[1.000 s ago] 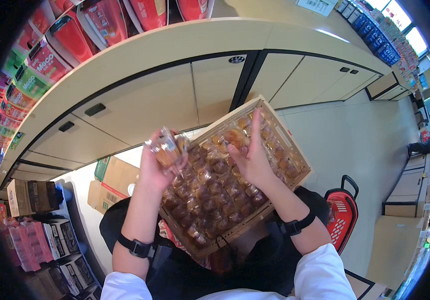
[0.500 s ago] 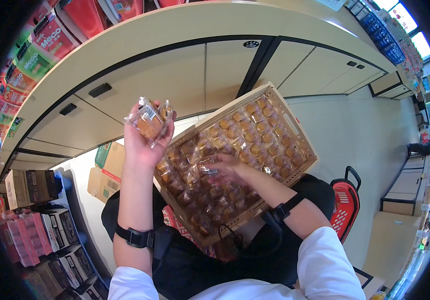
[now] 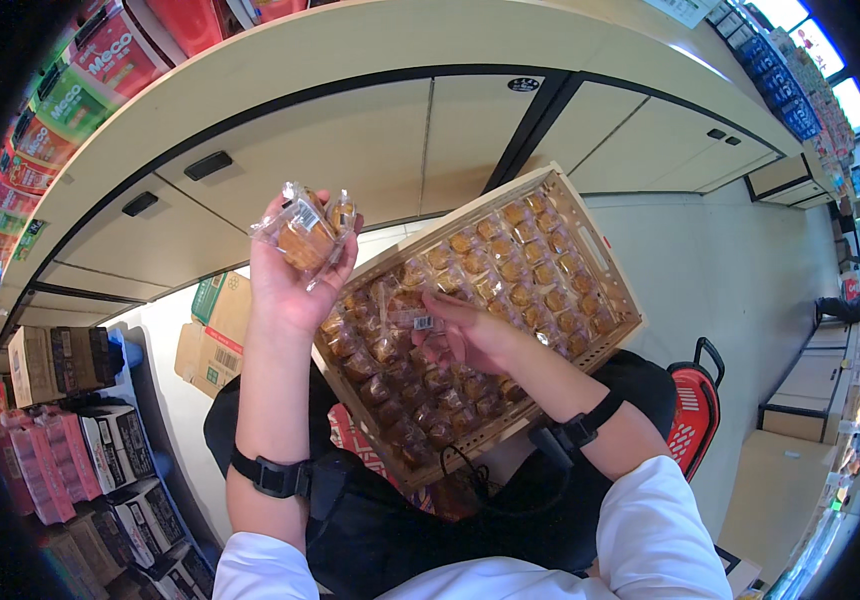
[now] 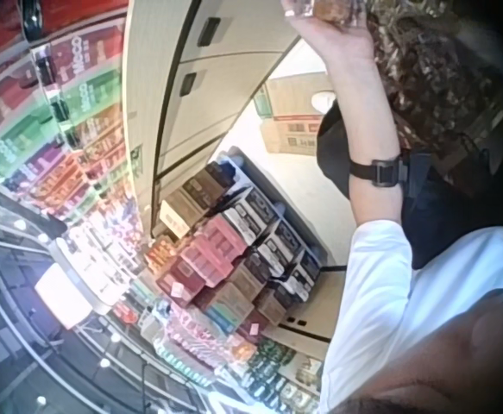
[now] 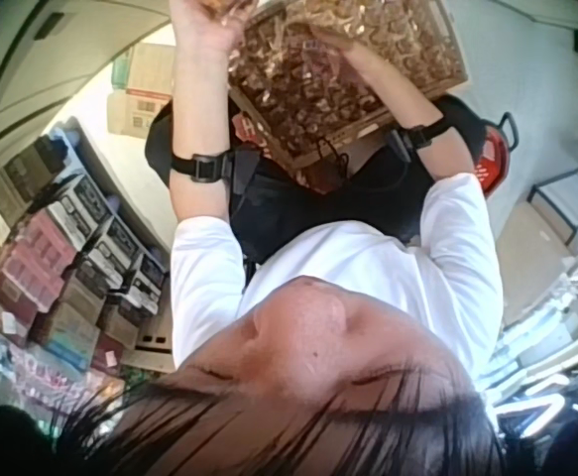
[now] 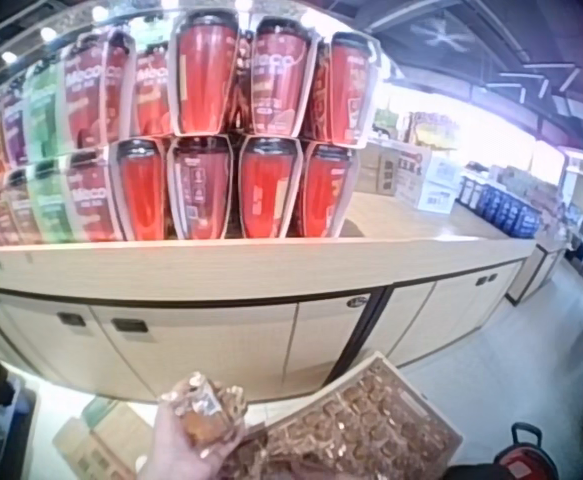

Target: Transferring small packaged bakery items from a wooden crate into a shopping basket.

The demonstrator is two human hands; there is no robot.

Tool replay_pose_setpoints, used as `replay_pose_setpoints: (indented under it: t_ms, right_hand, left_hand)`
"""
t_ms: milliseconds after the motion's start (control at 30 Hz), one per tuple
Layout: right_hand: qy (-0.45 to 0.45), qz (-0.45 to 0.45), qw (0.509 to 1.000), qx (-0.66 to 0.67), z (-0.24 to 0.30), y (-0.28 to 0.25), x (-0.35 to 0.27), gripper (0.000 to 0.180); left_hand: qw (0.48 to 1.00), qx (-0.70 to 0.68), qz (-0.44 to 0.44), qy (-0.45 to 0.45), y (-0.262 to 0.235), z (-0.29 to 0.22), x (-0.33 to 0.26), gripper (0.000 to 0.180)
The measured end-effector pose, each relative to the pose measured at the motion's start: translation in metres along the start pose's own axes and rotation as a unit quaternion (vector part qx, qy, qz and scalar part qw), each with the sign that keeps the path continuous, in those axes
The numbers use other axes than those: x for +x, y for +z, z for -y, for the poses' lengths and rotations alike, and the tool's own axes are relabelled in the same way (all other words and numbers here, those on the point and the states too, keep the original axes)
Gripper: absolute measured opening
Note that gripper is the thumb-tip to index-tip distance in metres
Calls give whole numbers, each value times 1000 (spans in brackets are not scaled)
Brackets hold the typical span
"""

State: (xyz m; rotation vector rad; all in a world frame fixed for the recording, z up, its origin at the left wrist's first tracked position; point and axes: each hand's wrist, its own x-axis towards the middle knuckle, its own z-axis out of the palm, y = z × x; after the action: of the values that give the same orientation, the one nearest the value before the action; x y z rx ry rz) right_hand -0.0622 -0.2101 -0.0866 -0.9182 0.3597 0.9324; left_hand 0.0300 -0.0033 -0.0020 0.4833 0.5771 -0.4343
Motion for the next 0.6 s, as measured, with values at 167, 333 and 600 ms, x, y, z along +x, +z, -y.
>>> replay_pose_setpoints:
  t_ms: [167, 333, 600]
  right_hand:
    - [-2, 35, 999, 12, 8, 11, -12, 59]
    - [-17, 93, 989, 116, 17, 15, -17, 55]
    - [-142, -84, 948, -271, -8, 2, 7, 47]
  left_hand:
    - [1000, 7, -7, 8, 4, 1, -2, 37]
    - [1000, 4, -3, 3, 2, 5, 2, 38]
    - [1000, 4, 6, 13, 0, 0, -2, 39]
